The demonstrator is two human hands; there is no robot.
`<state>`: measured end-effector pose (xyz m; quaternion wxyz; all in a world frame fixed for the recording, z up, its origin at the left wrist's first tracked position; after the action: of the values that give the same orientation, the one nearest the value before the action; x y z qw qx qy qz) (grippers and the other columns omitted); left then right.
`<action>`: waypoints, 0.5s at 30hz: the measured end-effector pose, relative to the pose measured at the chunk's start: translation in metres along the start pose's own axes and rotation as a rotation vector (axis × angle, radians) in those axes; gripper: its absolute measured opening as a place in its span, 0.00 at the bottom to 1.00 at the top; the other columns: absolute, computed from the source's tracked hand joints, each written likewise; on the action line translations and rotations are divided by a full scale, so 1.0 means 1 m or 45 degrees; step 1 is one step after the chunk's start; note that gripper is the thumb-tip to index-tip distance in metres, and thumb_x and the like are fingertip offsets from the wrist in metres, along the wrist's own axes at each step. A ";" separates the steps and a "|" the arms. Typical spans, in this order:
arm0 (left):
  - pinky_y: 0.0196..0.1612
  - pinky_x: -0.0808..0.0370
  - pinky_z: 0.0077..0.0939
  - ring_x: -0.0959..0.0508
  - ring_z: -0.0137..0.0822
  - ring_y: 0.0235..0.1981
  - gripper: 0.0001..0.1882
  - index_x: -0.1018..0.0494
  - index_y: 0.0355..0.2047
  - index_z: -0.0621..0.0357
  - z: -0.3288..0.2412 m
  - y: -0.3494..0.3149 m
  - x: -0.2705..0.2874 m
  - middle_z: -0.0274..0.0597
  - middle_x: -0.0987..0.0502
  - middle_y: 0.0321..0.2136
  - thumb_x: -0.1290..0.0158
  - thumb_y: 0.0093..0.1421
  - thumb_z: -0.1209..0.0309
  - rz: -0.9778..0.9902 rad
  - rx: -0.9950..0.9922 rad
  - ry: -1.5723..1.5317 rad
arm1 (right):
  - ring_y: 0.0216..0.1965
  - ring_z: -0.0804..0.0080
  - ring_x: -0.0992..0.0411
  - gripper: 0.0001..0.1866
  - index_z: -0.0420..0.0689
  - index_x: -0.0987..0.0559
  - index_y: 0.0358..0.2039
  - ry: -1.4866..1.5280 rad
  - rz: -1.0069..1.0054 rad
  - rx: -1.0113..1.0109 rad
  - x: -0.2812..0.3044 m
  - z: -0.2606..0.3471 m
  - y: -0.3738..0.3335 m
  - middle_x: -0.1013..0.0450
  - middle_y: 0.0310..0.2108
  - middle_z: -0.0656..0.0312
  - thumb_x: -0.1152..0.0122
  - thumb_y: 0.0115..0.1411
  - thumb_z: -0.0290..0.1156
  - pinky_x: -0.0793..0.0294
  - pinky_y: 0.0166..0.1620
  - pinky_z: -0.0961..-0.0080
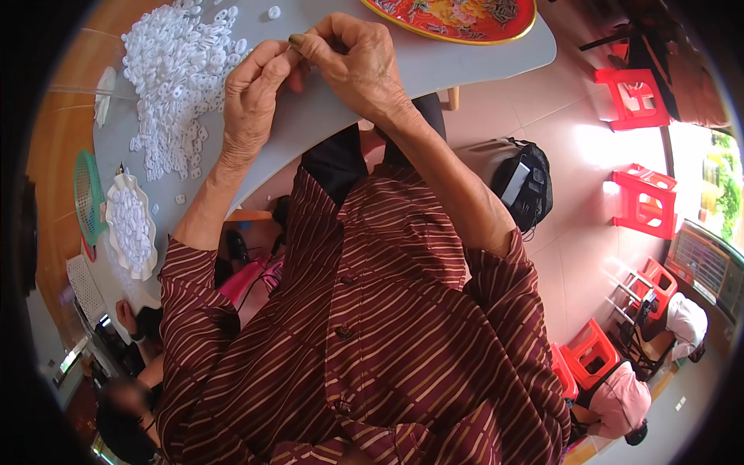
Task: Assembling small white plastic components by hand at a table.
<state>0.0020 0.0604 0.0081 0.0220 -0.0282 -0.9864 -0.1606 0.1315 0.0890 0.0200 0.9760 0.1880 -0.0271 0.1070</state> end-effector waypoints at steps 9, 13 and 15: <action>0.27 0.33 0.13 0.30 0.19 0.23 0.10 0.26 0.34 0.61 -0.004 0.000 -0.001 0.32 0.25 0.20 0.53 0.65 0.68 -0.048 0.038 0.011 | 0.22 0.85 0.33 0.13 0.36 0.21 0.36 -0.003 0.173 -0.114 0.004 -0.003 -0.003 0.29 0.20 0.67 0.44 0.62 0.35 0.32 0.27 0.84; 0.28 0.32 0.14 0.30 0.19 0.23 0.10 0.26 0.35 0.61 -0.003 -0.002 0.001 0.32 0.25 0.20 0.53 0.65 0.68 -0.024 0.071 0.097 | 0.26 0.84 0.30 0.10 0.37 0.22 0.35 0.080 0.111 -0.015 0.001 -0.002 -0.005 0.26 0.22 0.65 0.41 0.60 0.31 0.29 0.31 0.84; 0.28 0.32 0.14 0.29 0.20 0.23 0.10 0.26 0.35 0.61 -0.009 -0.003 -0.002 0.32 0.25 0.20 0.53 0.64 0.68 -0.027 0.014 0.149 | 0.29 0.82 0.27 0.08 0.37 0.22 0.34 0.197 0.149 -0.035 -0.001 0.000 -0.005 0.24 0.24 0.63 0.40 0.59 0.29 0.27 0.34 0.84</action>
<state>0.0038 0.0541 0.0160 0.0779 -0.0081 -0.9845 -0.1569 0.1318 0.0839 0.0181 0.9697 0.1637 0.0362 0.1777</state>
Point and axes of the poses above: each hand's wrist, its own y-axis towards the middle knuckle, its own x-axis out of the back of the hand, z = x × y, the point moved 8 cm from there along y, towards the middle knuckle
